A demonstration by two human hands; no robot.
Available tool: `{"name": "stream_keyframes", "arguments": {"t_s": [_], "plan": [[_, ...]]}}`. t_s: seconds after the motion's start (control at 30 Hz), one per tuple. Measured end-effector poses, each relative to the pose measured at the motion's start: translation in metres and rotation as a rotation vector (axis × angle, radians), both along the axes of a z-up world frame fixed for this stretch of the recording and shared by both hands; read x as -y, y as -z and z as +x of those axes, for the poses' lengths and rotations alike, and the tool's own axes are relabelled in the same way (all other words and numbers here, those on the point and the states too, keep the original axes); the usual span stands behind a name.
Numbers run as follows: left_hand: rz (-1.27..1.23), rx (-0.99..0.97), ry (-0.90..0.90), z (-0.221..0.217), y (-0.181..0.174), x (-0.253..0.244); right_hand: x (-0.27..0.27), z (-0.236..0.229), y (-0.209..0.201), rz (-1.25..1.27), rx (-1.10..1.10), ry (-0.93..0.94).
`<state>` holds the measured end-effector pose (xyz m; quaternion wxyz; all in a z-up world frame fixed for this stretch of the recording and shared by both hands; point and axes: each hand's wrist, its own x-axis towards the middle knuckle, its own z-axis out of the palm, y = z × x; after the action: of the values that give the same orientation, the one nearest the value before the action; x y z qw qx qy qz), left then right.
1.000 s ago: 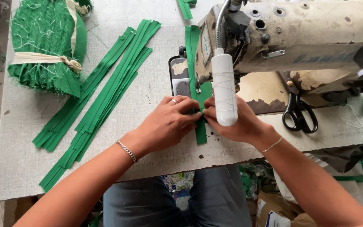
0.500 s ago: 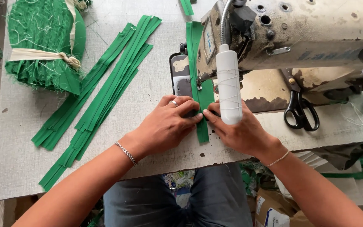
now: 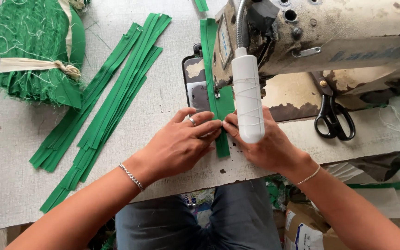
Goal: The person is sewing long green fabric strips using an industrial sewing machine, repeatedly picking up new strips and feeding them through.
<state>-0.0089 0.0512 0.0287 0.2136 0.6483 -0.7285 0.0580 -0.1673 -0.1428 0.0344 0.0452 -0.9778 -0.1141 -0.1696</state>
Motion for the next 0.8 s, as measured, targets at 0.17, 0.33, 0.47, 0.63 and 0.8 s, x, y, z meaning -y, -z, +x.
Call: {"name": "stream_keyframes", "arguments": {"t_s": [0.17,0.33,0.47,0.63,0.8], "plan": [[-0.054,0.010,0.027,0.000,0.003,0.001,0.001,0.002,0.002,-0.044,0.028,0.002],[-0.006,0.049,0.059,0.018,-0.018,0.012,0.017,0.018,0.019,0.043,0.051,0.004],[-0.008,0.113,0.050,0.030,-0.008,0.021,0.023,0.029,0.029,-0.060,0.102,0.026],[-0.027,0.065,0.005,0.026,-0.003,0.017,0.028,0.027,0.023,-0.011,0.054,-0.026],[-0.035,0.057,-0.044,0.024,0.006,0.013,0.044,0.018,0.055,0.061,0.040,-0.024]]}}
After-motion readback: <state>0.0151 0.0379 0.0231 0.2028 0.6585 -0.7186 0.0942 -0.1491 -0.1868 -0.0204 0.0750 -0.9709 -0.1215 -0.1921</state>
